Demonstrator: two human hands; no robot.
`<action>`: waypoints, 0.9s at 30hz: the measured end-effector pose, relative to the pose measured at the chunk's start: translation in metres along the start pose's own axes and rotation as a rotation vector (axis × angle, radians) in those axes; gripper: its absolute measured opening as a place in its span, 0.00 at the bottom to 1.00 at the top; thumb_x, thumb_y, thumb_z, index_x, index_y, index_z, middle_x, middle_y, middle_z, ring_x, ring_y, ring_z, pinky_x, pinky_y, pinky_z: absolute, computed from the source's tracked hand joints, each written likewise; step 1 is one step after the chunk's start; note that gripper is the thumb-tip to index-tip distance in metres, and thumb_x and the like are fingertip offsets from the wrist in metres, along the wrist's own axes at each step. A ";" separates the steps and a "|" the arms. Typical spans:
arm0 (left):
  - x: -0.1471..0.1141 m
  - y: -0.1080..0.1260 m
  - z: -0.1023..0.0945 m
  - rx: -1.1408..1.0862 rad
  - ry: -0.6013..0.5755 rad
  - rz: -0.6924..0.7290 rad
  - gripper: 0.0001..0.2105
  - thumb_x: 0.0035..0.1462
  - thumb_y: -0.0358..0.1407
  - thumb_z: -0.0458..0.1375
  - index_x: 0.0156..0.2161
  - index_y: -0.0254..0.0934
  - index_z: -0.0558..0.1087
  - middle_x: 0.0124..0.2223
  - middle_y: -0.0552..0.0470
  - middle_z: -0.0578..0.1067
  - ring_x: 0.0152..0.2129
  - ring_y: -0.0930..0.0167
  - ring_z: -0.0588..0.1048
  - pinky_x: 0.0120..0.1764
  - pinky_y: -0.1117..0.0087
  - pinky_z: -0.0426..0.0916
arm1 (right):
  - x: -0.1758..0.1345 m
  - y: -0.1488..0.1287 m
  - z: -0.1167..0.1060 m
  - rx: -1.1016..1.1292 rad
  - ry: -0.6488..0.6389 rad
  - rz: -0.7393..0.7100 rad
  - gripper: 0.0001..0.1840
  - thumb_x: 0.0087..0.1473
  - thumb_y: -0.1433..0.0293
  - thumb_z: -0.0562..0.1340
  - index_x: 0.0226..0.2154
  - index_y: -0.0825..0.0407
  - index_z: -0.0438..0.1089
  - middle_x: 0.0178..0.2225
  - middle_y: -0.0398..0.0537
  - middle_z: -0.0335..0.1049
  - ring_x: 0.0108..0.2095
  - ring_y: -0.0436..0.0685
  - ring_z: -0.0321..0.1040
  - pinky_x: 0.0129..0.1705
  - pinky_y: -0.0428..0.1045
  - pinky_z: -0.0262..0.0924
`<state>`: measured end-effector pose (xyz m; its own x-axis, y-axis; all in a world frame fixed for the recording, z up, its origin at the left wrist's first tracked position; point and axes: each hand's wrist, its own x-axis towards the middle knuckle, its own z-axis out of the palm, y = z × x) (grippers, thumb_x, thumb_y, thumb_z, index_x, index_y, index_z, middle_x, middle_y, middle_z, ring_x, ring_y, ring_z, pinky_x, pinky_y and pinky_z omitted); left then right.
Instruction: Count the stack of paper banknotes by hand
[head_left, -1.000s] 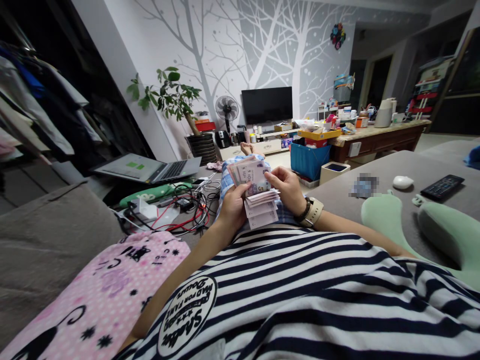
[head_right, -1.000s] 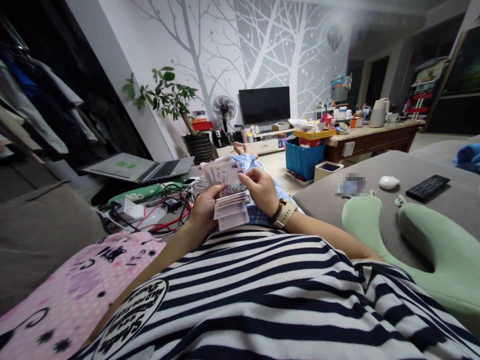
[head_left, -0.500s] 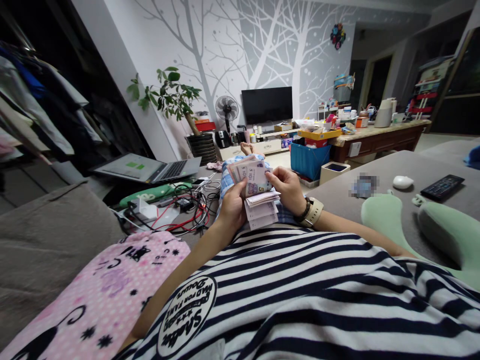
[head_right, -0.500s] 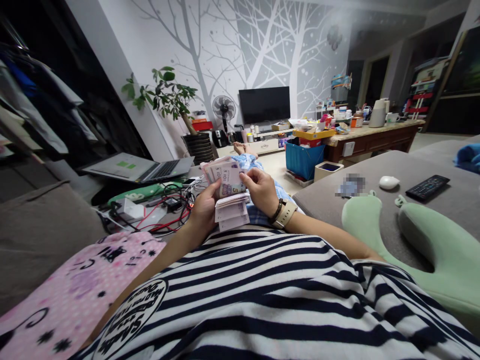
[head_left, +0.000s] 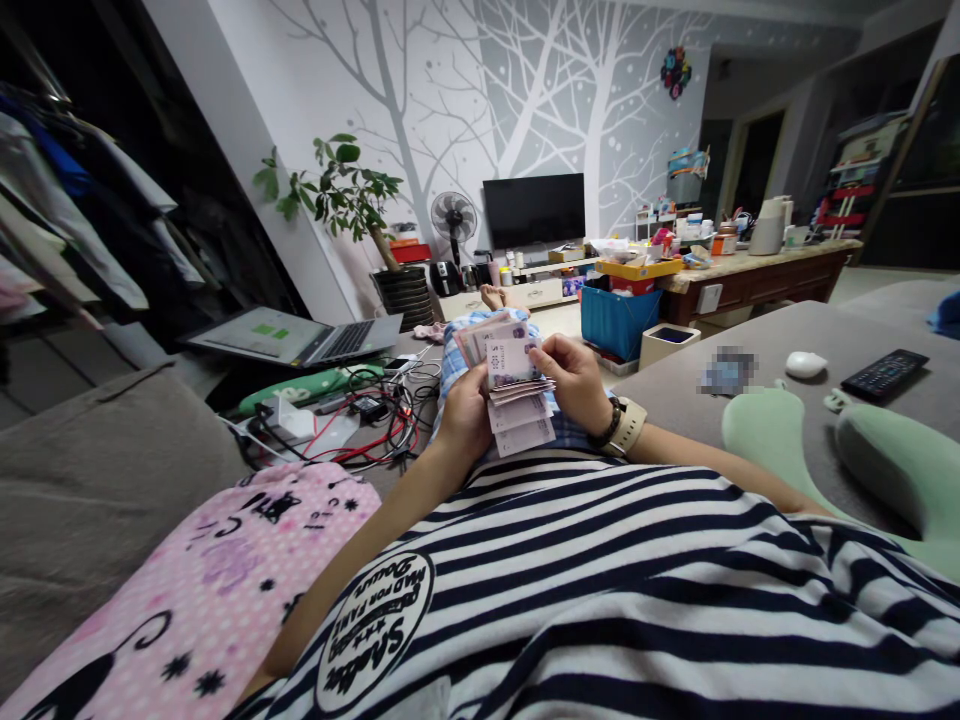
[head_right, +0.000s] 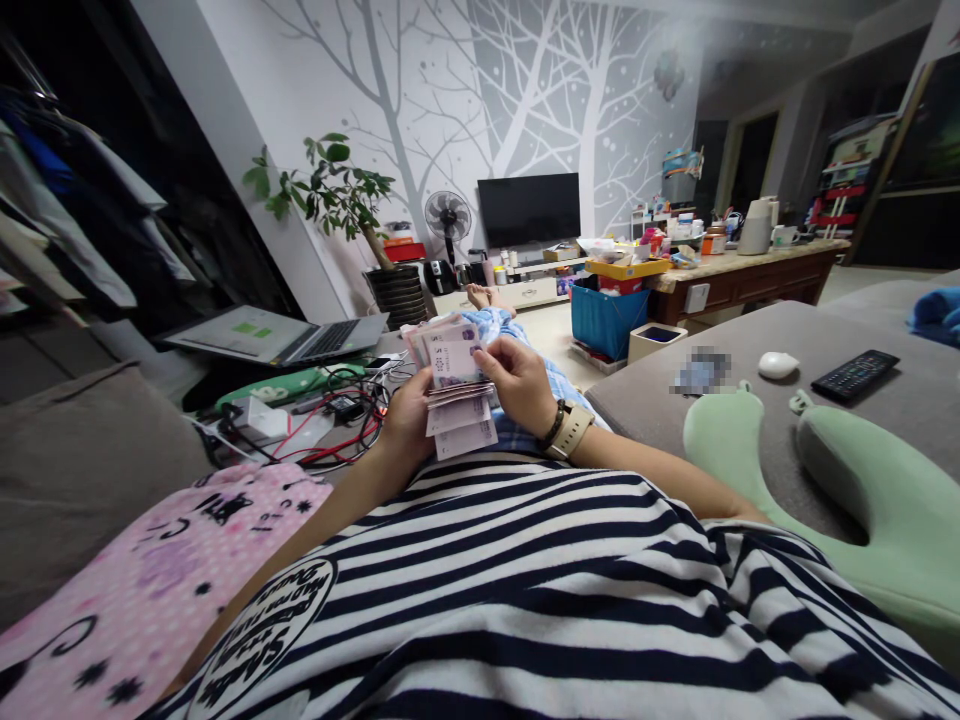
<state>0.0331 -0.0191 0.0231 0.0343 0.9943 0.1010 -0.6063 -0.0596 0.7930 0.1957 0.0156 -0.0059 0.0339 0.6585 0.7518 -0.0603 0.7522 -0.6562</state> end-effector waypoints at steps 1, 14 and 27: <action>0.001 0.000 0.000 -0.002 0.002 0.000 0.24 0.66 0.35 0.74 0.66 0.39 0.91 0.52 0.42 0.96 0.53 0.46 0.97 0.60 0.49 0.94 | 0.000 0.000 0.000 -0.004 -0.002 0.002 0.37 0.67 0.31 0.76 0.32 0.43 0.67 0.29 0.40 0.62 0.34 0.57 0.56 0.41 0.57 0.58; -0.009 0.005 0.009 0.022 0.081 -0.018 0.23 0.66 0.30 0.67 0.63 0.36 0.91 0.46 0.43 0.95 0.50 0.49 0.96 0.56 0.53 0.93 | -0.001 -0.002 0.000 -0.024 0.006 0.013 0.37 0.65 0.30 0.75 0.31 0.43 0.67 0.29 0.39 0.62 0.34 0.57 0.54 0.41 0.57 0.56; -0.011 0.004 0.009 0.065 0.062 0.007 0.24 0.69 0.34 0.72 0.68 0.38 0.90 0.51 0.43 0.97 0.54 0.44 0.96 0.60 0.48 0.94 | -0.003 -0.007 0.002 0.006 0.009 0.030 0.37 0.67 0.30 0.74 0.32 0.43 0.68 0.31 0.41 0.62 0.36 0.58 0.57 0.42 0.57 0.59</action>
<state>0.0380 -0.0313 0.0304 -0.0202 0.9973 0.0707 -0.5532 -0.0700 0.8301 0.1939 0.0082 -0.0032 0.0407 0.6807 0.7314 -0.0671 0.7322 -0.6778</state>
